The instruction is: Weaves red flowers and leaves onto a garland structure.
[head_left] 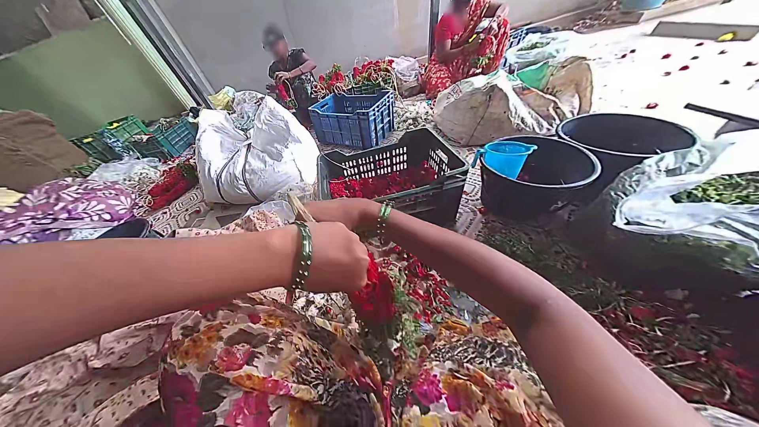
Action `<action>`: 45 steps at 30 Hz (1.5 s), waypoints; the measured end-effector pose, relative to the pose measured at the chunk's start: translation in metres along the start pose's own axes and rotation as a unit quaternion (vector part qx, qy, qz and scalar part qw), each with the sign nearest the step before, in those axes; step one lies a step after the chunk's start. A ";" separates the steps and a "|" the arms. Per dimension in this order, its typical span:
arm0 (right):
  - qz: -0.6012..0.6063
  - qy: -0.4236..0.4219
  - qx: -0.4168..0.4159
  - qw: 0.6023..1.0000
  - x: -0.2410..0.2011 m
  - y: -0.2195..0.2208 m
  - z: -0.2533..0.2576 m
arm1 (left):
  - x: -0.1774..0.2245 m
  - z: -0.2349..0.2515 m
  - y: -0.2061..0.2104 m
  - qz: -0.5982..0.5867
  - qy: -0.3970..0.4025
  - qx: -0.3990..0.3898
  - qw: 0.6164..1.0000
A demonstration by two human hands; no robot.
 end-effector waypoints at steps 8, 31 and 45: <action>-0.037 0.362 0.054 0.930 0.079 -0.003 -0.143 | -0.054 -0.051 -0.006 -0.258 -0.215 0.207 0.919; 0.057 0.429 0.669 0.604 0.056 0.074 -0.268 | -0.074 -0.004 0.144 -0.765 -0.431 0.154 0.453; -0.180 0.403 0.459 0.771 -0.036 0.055 -0.110 | -0.076 0.020 0.138 -0.777 -0.343 0.106 0.518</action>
Point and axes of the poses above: each hand's wrist, its own z-axis towards the middle knuckle, its own y-axis out of the palm, x = y × z, the point moved 3 cm from there along z, towards the middle knuckle, and after that the axes turned 1 degree about x, right-handed, at the moved point
